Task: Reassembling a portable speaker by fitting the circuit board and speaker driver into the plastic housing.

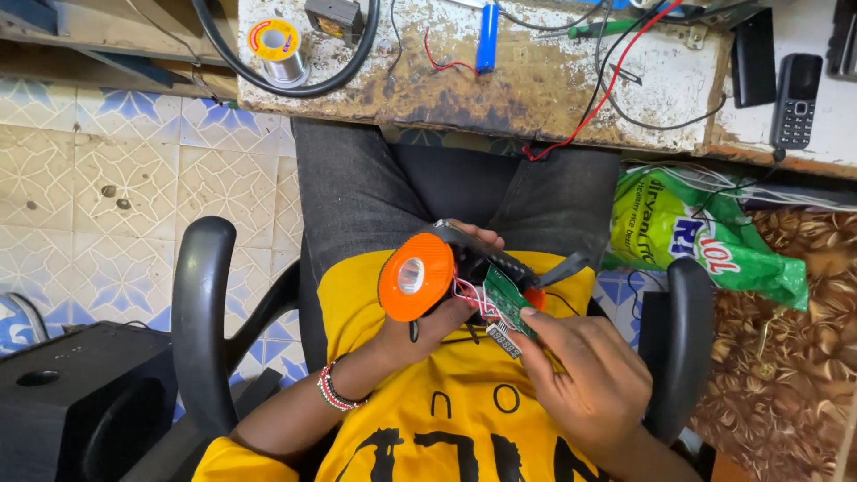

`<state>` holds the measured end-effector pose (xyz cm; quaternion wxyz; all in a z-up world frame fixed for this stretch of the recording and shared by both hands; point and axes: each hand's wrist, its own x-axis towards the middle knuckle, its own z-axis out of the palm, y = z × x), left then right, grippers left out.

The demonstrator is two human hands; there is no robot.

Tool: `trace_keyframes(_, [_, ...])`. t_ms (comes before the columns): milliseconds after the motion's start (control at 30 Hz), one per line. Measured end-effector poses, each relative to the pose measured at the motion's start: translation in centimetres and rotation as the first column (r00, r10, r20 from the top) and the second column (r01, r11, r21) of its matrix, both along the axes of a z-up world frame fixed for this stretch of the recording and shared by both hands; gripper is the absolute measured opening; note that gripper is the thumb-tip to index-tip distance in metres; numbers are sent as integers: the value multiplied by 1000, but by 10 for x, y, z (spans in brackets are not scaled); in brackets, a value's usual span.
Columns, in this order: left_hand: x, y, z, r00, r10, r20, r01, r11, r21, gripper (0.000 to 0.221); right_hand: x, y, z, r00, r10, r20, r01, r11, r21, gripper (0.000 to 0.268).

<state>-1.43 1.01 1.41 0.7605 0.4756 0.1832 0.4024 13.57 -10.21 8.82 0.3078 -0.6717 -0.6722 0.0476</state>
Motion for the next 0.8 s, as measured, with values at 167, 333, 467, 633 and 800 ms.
trace_keyframes(167, [10, 2, 8, 997, 71, -1, -71, 996, -51, 44, 1, 3, -2, 997, 48, 68, -53, 995, 87, 21])
trace_keyframes(333, [14, -9, -12, 961, 84, 264, 50, 886, -462, 59, 7, 0, -22, 992, 83, 97, -100, 979, 178, 32])
trace_keyframes(467, [3, -30, -53, 939, -38, 341, 231, 805, -547, 35, 11, 1, -33, 991, 58, 123, -83, 975, 205, 31])
trace_keyframes(633, [-11, -37, -75, 974, -108, 200, 204, 799, -565, 41, 15, 6, -39, 994, 68, 89, -77, 992, 103, 21])
trace_keyframes(800, [-30, -21, -53, 965, -245, 95, 250, 750, -612, 55, 13, 8, -36, 991, 133, 17, -134, 988, 76, 18])
